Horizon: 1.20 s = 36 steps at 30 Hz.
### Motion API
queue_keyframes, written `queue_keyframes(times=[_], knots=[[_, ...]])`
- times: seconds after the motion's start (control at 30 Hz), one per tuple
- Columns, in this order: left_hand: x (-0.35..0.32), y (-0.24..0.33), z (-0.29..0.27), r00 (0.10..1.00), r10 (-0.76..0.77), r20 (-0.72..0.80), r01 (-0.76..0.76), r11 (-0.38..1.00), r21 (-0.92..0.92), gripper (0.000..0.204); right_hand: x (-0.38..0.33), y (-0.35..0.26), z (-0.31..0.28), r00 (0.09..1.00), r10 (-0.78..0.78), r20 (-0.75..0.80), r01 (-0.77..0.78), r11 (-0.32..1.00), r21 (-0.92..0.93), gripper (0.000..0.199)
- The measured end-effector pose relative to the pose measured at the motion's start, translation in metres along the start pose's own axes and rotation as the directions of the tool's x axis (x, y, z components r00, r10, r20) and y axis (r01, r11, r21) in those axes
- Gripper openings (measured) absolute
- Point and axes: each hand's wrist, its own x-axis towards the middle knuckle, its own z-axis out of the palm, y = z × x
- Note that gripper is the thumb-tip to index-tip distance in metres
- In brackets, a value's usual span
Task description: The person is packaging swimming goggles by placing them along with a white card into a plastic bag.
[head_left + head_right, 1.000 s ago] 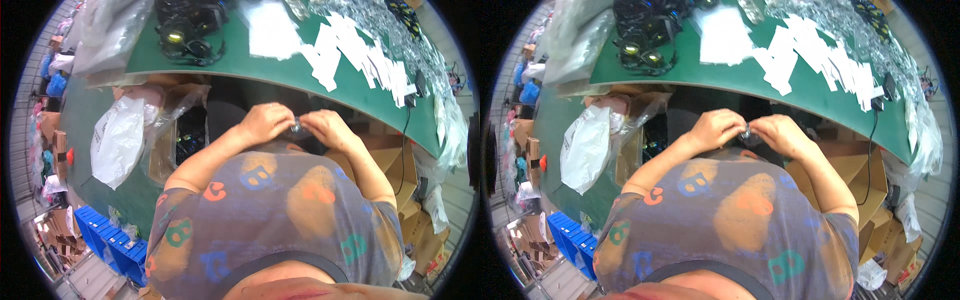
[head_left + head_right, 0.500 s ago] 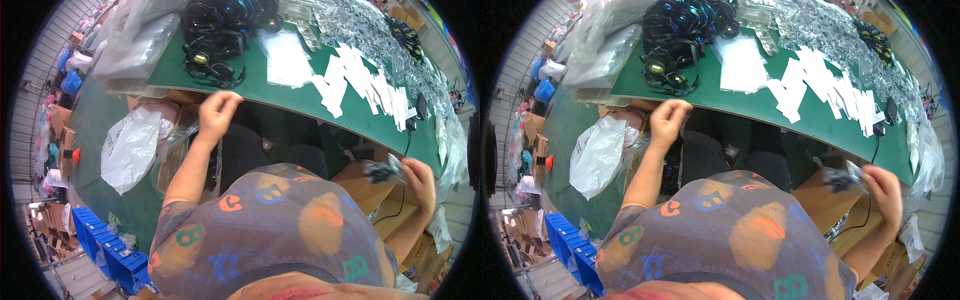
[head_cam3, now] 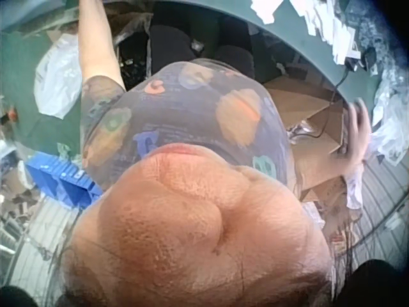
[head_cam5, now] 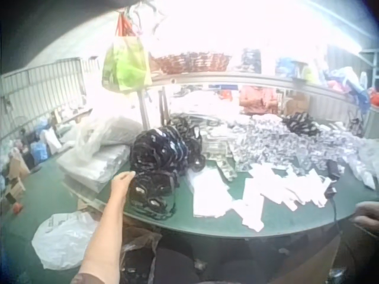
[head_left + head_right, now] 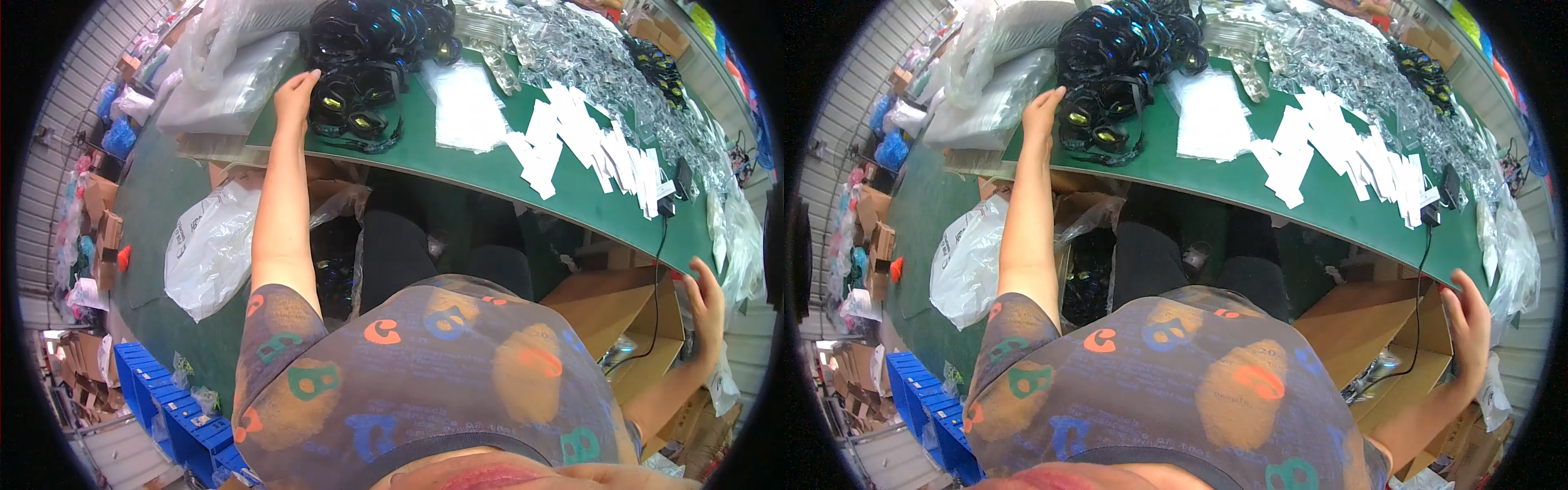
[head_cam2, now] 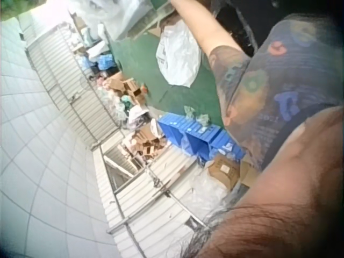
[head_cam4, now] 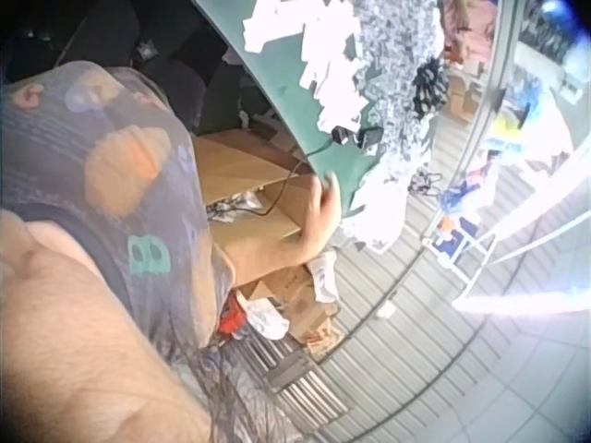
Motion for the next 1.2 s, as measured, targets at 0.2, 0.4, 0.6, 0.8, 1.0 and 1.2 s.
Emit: queue_keyframes(times=[0.2,0.4,0.6,0.8,1.0,1.2], knots=[[-0.038,0.089,0.035,0.800,0.590,0.109,-0.590,0.807,-0.028,0.020,0.072,-0.122,0.083,0.890,-0.437,0.130,0.448,0.891,-0.068,0.035],[-0.122,0.181,0.055,0.577,0.729,0.369,-0.702,0.673,-0.232,0.014,0.124,-0.229,0.155,0.562,-0.741,-0.366,0.812,0.579,0.075,0.067],[-0.187,0.174,0.072,0.479,0.672,0.565,-0.614,0.716,-0.331,0.014,0.144,-0.278,0.221,0.684,-0.729,-0.022,0.474,0.422,0.772,0.044],[-0.225,0.119,0.079,0.695,0.499,0.517,-0.221,0.833,-0.507,0.008,0.115,-0.276,0.249,0.743,-0.653,-0.147,0.474,0.359,0.804,0.023],[-0.238,0.094,0.082,0.592,0.558,0.582,0.027,0.707,-0.707,0.065,0.110,-0.282,0.244,0.627,-0.676,-0.386,0.752,0.397,0.527,0.018],[-0.263,0.065,0.090,0.533,0.189,0.825,0.308,0.864,-0.398,0.022,0.103,-0.279,0.233,0.639,-0.702,-0.314,0.745,0.462,0.482,0.019]])
